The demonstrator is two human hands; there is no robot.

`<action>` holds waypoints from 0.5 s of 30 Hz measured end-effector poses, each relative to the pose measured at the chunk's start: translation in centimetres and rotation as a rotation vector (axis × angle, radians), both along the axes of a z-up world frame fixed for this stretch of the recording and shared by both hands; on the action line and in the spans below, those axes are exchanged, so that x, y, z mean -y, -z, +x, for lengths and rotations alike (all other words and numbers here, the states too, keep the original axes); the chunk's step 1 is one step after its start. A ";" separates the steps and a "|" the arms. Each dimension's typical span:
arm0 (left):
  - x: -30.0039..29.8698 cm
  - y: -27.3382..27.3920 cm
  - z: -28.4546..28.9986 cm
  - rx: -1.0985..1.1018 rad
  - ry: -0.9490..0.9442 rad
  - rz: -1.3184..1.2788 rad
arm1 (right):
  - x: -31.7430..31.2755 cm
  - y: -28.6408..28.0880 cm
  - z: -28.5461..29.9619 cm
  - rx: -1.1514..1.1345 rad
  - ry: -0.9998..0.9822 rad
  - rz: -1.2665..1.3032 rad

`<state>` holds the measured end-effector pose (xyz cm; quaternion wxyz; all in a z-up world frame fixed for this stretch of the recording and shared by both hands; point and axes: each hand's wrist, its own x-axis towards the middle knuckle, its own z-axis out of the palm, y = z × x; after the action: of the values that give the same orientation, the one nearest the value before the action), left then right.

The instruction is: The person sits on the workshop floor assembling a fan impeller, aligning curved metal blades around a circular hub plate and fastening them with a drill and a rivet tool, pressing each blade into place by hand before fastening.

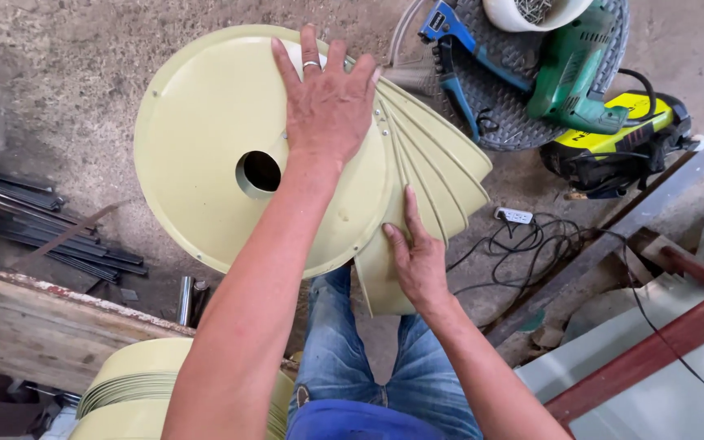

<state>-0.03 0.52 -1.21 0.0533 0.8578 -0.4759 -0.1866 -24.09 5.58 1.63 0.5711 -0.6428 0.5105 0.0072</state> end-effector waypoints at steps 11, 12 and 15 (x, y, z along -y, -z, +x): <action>-1.1 -1.2 0.1 -0.110 0.051 -0.045 | -0.6 0.1 -0.4 0.089 -0.011 -0.129; -1.0 -1.7 0.2 -0.144 0.048 -0.011 | -0.5 0.0 -0.5 0.114 -0.013 -0.169; -1.9 -2.0 0.0 -0.131 0.115 0.123 | -0.8 0.6 -0.9 0.148 -0.013 -0.223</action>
<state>0.00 2.43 0.82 0.0207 0.8167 -0.5075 -0.2739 -24.99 6.39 1.03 0.5321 -0.7044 0.4604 -0.0933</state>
